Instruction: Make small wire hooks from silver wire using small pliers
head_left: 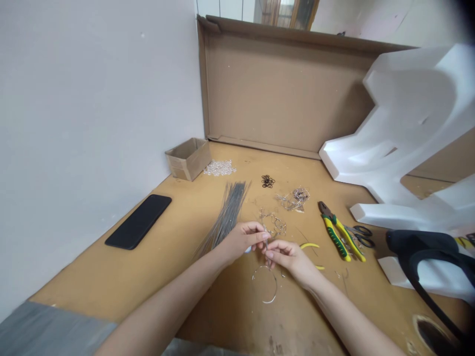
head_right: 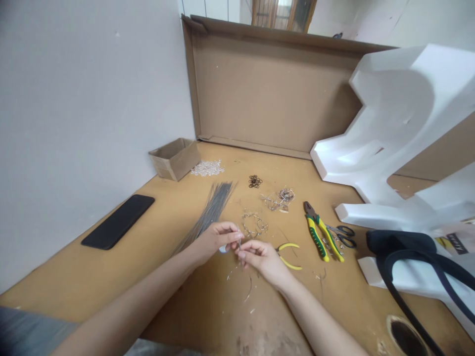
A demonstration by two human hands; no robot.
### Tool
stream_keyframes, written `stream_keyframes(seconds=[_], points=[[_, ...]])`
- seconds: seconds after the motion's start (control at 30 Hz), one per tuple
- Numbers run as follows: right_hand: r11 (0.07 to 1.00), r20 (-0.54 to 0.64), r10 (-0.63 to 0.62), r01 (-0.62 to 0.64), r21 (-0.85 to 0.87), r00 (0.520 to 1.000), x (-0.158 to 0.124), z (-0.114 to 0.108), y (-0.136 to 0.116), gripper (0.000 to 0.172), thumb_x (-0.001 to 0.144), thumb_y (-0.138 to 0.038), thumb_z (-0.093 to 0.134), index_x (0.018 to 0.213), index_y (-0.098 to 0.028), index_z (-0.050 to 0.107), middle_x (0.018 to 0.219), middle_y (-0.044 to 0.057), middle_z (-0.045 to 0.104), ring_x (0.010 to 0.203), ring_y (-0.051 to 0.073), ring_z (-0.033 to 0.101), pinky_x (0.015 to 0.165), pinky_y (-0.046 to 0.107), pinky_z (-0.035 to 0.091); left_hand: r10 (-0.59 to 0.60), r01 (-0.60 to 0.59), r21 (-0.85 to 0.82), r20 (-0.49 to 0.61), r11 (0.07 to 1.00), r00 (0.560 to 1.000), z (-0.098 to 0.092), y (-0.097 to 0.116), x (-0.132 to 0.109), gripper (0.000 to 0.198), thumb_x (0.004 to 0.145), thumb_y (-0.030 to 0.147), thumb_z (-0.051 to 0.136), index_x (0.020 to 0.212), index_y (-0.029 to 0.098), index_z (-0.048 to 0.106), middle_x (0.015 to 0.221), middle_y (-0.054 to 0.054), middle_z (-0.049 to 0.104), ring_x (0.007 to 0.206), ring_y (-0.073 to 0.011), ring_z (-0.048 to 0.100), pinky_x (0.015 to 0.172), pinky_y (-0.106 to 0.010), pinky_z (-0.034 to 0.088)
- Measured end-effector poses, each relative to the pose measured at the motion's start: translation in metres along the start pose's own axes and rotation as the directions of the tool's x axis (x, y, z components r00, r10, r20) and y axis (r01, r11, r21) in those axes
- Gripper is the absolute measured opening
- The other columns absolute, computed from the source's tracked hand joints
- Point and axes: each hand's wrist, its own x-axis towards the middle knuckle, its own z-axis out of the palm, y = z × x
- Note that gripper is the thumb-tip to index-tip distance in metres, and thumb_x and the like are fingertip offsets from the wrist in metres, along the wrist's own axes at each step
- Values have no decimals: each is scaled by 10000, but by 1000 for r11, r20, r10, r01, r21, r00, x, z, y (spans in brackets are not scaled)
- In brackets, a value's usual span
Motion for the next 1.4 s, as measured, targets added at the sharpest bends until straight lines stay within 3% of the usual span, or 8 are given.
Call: stream_keyframes(seconds=[0.17, 0.23, 0.33, 0.4, 0.67, 0.97, 1.2, 1.4], points=[[999, -111, -32, 33, 7, 993, 2, -5, 0, 238, 675, -386, 693, 760, -166, 660, 619, -1, 616, 553, 107, 530, 585, 258, 417, 56, -51, 48, -113, 998, 992, -17, 5, 4, 277, 746, 394, 552, 878, 150, 569, 708, -5, 592, 558, -88, 518, 513, -205, 387], [998, -169, -37, 44, 40, 985, 4, -10, 1, 243, 676, -380, 696, 779, -162, 665, 622, 8, 617, 559, 109, 529, 584, 255, 415, 114, -54, 259, -222, 964, 968, -31, 4, 8, 220, 769, 344, 512, 863, 150, 557, 710, -9, 592, 579, -98, 528, 538, -212, 400], [993, -236, -34, 60, 102, 971, 7, -17, 2, 250, 662, -380, 708, 778, -162, 666, 630, 10, 609, 570, 112, 533, 576, 251, 415, 186, 143, 790, -309, 596, 932, -46, 0, 10, 185, 801, 266, 432, 775, 161, 581, 699, -24, 608, 638, -122, 547, 589, -225, 397], [988, -268, -38, 77, 135, 963, 8, -21, 2, 256, 657, -381, 712, 787, -165, 664, 636, 6, 604, 566, 109, 531, 575, 250, 417, 178, 208, 880, -307, 426, 935, -50, -3, 10, 167, 775, 222, 450, 731, 169, 602, 722, -41, 626, 694, -152, 565, 619, -245, 392], [982, -300, -40, 93, 166, 953, 10, -26, 3, 259, 647, -370, 723, 794, -165, 663, 626, 3, 606, 554, 106, 530, 582, 254, 429, 88, 329, 933, -344, 148, 935, -32, -10, 6, 196, 745, 156, 448, 797, 122, 635, 854, -144, 632, 793, -238, 608, 667, -305, 415], [978, -301, -36, 96, 187, 953, 7, -25, -1, 254, 653, -370, 719, 789, -164, 659, 620, 1, 609, 547, 98, 527, 578, 245, 431, 107, 388, 921, -384, -23, 917, -28, -11, 4, 271, 761, 55, 390, 980, 56, 550, 844, -193, 598, 757, -266, 630, 603, -308, 432], [972, -320, -66, 134, 195, 945, 8, -27, -3, 245, 655, -358, 720, 786, -159, 666, 621, 3, 615, 558, 93, 529, 578, 229, 423, 141, 70, 987, -49, -145, 989, -36, 1, 21, 229, 809, 88, 365, 914, 115, 567, 933, -147, 573, 731, -203, 624, 612, -285, 451], [963, -332, -80, 159, 219, 940, 8, -29, -4, 238, 648, -358, 723, 778, -164, 671, 609, -7, 618, 549, 81, 530, 572, 209, 422, 50, -292, 928, 312, -232, 949, -28, 12, 70, 202, 778, 46, 432, 864, 105, 605, 881, -136, 606, 749, -211, 620, 636, -304, 451]])
